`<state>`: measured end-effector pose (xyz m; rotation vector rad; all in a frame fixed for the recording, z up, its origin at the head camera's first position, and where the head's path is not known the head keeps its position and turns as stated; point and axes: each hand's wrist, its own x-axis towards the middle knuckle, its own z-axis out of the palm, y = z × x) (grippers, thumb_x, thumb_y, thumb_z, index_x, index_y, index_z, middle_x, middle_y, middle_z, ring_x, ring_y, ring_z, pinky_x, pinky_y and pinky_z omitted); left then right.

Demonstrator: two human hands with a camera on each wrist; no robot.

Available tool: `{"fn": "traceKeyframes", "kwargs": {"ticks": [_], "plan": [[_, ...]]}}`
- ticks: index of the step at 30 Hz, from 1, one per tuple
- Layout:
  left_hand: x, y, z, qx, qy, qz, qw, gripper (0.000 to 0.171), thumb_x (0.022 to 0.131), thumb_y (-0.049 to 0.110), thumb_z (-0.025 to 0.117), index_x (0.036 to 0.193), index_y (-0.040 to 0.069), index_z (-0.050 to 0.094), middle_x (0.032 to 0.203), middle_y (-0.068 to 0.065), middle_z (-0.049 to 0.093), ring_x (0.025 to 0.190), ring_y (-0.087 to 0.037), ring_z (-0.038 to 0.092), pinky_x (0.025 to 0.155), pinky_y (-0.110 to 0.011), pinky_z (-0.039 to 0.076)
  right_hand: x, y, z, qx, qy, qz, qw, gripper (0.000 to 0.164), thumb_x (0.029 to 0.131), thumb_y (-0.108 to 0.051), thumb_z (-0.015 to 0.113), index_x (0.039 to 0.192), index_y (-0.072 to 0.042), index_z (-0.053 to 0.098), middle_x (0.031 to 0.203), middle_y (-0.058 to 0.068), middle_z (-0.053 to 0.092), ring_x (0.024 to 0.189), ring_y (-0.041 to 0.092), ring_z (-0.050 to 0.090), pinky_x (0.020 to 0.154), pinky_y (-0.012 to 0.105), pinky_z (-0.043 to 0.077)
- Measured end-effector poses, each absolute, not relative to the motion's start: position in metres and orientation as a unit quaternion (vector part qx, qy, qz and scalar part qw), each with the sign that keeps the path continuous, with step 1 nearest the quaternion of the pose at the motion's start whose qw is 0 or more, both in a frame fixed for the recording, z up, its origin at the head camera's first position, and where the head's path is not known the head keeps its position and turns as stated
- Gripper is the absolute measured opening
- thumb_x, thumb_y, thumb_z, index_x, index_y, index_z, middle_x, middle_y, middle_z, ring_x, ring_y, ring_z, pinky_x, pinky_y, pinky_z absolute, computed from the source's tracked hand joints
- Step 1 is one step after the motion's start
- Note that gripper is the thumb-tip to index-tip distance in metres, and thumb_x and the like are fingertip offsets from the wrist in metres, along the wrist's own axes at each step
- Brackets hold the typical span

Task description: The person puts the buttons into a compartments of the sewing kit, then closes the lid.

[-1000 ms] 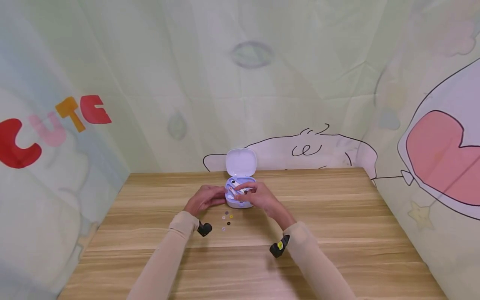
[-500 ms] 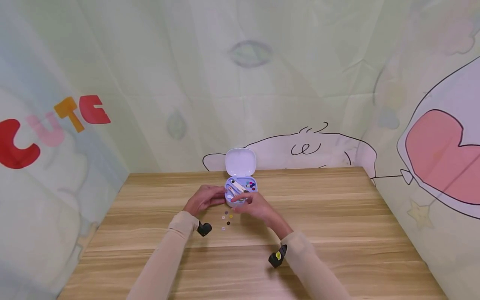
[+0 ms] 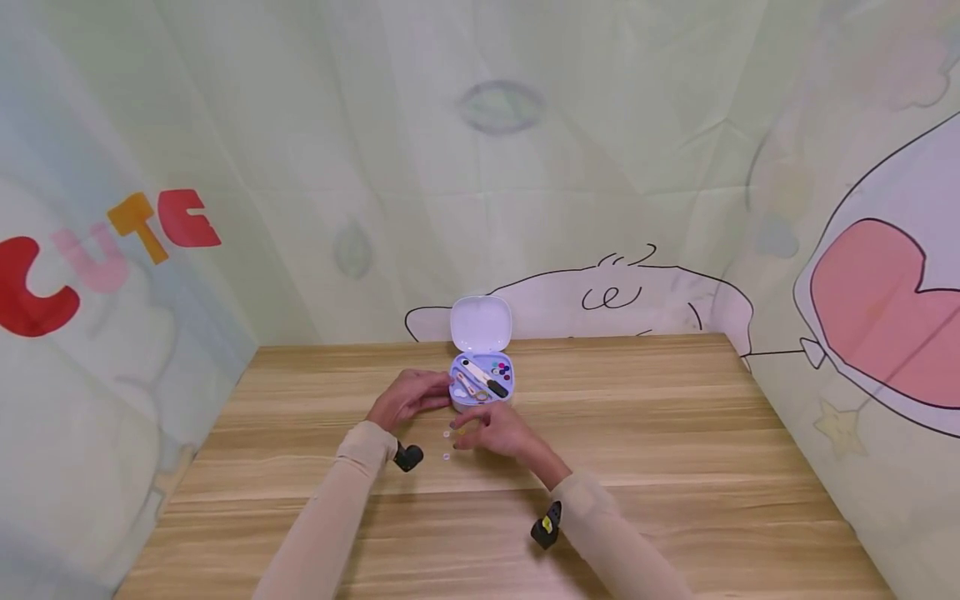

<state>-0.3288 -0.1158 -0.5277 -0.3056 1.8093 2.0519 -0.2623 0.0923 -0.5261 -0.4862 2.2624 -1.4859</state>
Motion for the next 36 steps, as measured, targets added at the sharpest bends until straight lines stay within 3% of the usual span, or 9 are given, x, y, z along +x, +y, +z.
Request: {"fn": "traceKeyframes", "kwargs": {"ticks": [3, 9, 13, 19, 29, 36], "plan": [[-0.328, -0.116, -0.527, -0.106, 0.643, 0.734, 0.193, 0.031, 0.095, 0.005, 0.073, 0.12, -0.012, 0.068, 0.111, -0.02, 0.074, 0.096, -0.023, 0.071, 0.093, -0.038, 0.062, -0.26, 0.089, -0.53, -0.187, 0.819, -0.507, 0.191, 0.028, 0.085, -0.012, 0.085, 0.112, -0.008, 0.079, 0.064, -0.005, 0.054, 0.057, 0.008, 0.045, 0.047, 0.018, 0.033], [-0.328, -0.115, -0.527, -0.106, 0.638, 0.738, 0.192, 0.03, 0.095, 0.003, 0.073, 0.119, -0.012, 0.069, 0.107, -0.018, 0.075, 0.094, -0.022, 0.071, 0.091, -0.037, 0.063, -0.257, 0.081, -0.538, -0.222, 0.833, -0.477, 0.173, 0.023, 0.083, -0.014, 0.087, 0.105, -0.01, 0.081, 0.087, -0.003, 0.071, 0.057, 0.006, 0.047, 0.048, 0.018, 0.035], [-0.328, -0.115, -0.527, -0.111, 0.637, 0.738, 0.191, 0.028, 0.095, 0.003, 0.073, 0.118, -0.012, 0.069, 0.105, -0.017, 0.075, 0.092, -0.021, 0.071, 0.091, -0.037, 0.063, -0.255, 0.077, -0.541, -0.249, 0.849, -0.441, 0.153, 0.018, 0.084, -0.014, 0.087, 0.102, -0.011, 0.081, 0.098, -0.003, 0.074, 0.061, 0.004, 0.051, 0.053, 0.018, 0.041], [-0.329, -0.114, -0.526, -0.109, 0.641, 0.735, 0.19, 0.029, 0.095, 0.004, 0.073, 0.119, -0.012, 0.069, 0.105, -0.017, 0.074, 0.092, -0.021, 0.071, 0.093, -0.039, 0.062, -0.25, 0.072, -0.538, -0.248, 0.86, -0.424, 0.137, 0.014, 0.084, -0.01, 0.086, 0.098, -0.009, 0.082, 0.086, -0.005, 0.073, 0.065, 0.003, 0.054, 0.055, 0.018, 0.044], [-0.33, -0.115, -0.529, -0.113, 0.641, 0.734, 0.193, 0.03, 0.095, 0.004, 0.074, 0.12, -0.012, 0.069, 0.107, -0.018, 0.074, 0.093, -0.022, 0.071, 0.089, -0.037, 0.063, -0.247, 0.067, -0.541, -0.211, 0.879, -0.407, 0.129, 0.007, 0.086, -0.013, 0.085, 0.09, -0.018, 0.084, 0.091, -0.012, 0.075, 0.077, 0.005, 0.058, 0.063, 0.021, 0.05], [-0.331, -0.117, -0.53, -0.109, 0.639, 0.736, 0.195, 0.032, 0.094, 0.005, 0.075, 0.12, -0.012, 0.069, 0.106, -0.018, 0.075, 0.093, -0.022, 0.072, 0.089, -0.037, 0.063, -0.246, 0.065, -0.539, -0.199, 0.882, -0.406, 0.13, 0.006, 0.085, -0.014, 0.086, 0.086, -0.018, 0.082, 0.088, -0.013, 0.073, 0.075, 0.007, 0.058, 0.06, 0.022, 0.048]]}}
